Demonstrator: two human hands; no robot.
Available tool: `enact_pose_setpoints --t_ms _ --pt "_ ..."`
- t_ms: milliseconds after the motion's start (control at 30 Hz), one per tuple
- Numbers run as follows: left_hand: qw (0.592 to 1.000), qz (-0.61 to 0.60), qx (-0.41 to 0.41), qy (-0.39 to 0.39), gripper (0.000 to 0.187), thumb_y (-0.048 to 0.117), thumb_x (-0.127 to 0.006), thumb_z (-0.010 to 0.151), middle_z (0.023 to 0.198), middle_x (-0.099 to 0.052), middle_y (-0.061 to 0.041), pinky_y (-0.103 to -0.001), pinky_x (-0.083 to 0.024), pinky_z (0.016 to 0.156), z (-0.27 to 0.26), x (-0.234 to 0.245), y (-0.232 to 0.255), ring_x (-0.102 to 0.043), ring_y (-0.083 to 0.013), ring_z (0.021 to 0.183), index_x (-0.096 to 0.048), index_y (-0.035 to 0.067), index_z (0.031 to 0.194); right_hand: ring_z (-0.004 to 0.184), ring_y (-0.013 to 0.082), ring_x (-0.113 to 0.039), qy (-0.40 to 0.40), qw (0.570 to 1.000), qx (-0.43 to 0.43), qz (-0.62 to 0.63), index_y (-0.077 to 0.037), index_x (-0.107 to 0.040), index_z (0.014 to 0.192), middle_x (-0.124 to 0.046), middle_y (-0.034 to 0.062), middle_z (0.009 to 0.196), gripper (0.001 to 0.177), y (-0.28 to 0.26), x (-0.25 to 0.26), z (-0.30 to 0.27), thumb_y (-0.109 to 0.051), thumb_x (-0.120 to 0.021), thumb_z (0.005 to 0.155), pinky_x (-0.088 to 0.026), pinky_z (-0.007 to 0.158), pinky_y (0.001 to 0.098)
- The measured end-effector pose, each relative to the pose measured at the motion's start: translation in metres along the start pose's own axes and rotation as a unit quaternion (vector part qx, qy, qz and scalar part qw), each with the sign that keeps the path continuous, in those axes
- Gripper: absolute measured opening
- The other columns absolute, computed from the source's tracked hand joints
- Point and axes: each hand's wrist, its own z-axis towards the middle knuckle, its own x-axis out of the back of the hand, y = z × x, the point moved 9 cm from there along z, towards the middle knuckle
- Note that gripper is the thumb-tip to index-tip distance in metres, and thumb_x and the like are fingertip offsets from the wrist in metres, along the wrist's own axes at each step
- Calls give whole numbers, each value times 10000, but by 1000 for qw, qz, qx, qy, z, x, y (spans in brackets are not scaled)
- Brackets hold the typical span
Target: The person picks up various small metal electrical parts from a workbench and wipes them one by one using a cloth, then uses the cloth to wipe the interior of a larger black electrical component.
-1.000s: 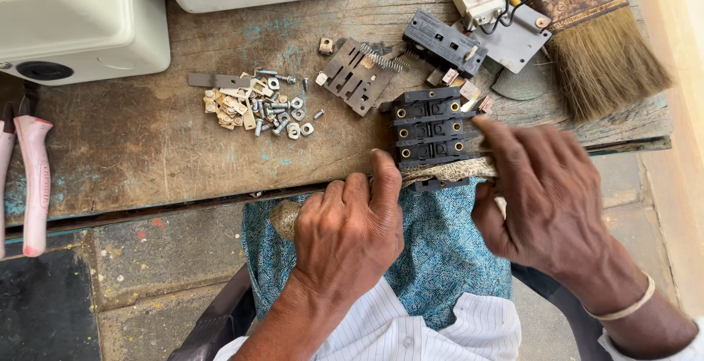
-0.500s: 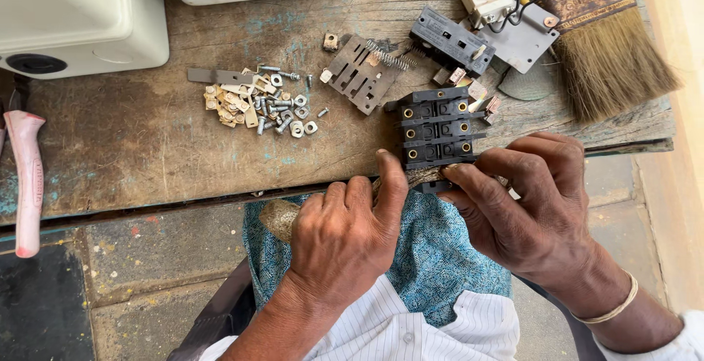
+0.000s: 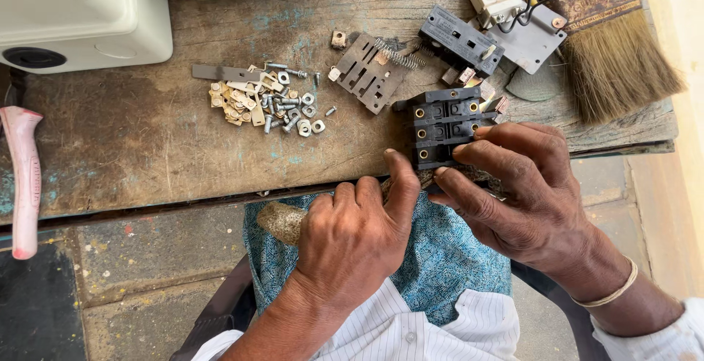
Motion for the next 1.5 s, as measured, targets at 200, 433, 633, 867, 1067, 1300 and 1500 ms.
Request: enact_pose_setpoints --t_ms 200,433,633,867,1067,1300,1500 --pt "998 -8 -57 21 434 179 -572 1015 599 -532 -8 -288 -380 331 -13 -5 -7 -530 -114 449 -450 -40 1369 1069 335 -580 -7 1000 12 14 -142 -650 1111 -603 83 1117 412 4 0 3 -289 -880 802 -525 909 523" --pt "997 -17 -74 17 449 144 -554 1019 598 -529 8 -287 -411 353 -28 -3 -20 -528 -108 462 -434 -18 1420 1096 333 -582 -4 1000 10 23 -89 -670 1055 -622 96 1101 389 6 0 1 -300 -896 821 -531 943 499" --pt "997 8 -82 -4 413 188 -529 1023 617 -595 -43 -300 -452 327 -49 -6 -30 -575 -137 442 -450 -15 1373 1105 320 -583 17 999 6 28 -79 -679 1017 -636 90 1079 379 8 1 1 -328 -888 821 -537 971 493" --pt "996 37 -13 -81 342 144 -557 972 669 -709 -132 -358 -543 376 -99 -14 -62 -677 -214 481 -554 12 1288 1116 310 -592 25 999 1 44 -73 -663 961 -652 93 1086 368 12 1 -2 -331 -890 830 -547 994 501" --pt "974 37 134 -181 370 113 -583 890 725 -744 -169 -412 -600 439 -145 -15 -97 -738 -264 566 -659 55 1247 1125 345 -600 33 999 -8 41 -53 -654 962 -657 119 1101 396 9 -2 -1 -309 -910 803 -535 983 482" --pt "959 -223 168 -40 251 9 -508 884 727 -714 -169 -381 -635 541 -125 22 -64 -764 -220 632 -617 -56 1100 1127 357 -609 36 999 -18 34 -35 -587 1004 -661 133 1094 468 10 -4 -6 -287 -925 801 -515 953 476" --pt "838 -546 22 5 112 -41 -480 999 851 -650 -117 -338 -578 530 -26 54 1 -655 -168 617 -535 8 1083 1218 329 -603 86 991 -66 84 -60 -553 1140 -561 148 1238 530 11 4 -12 -316 -926 864 -527 1043 429"
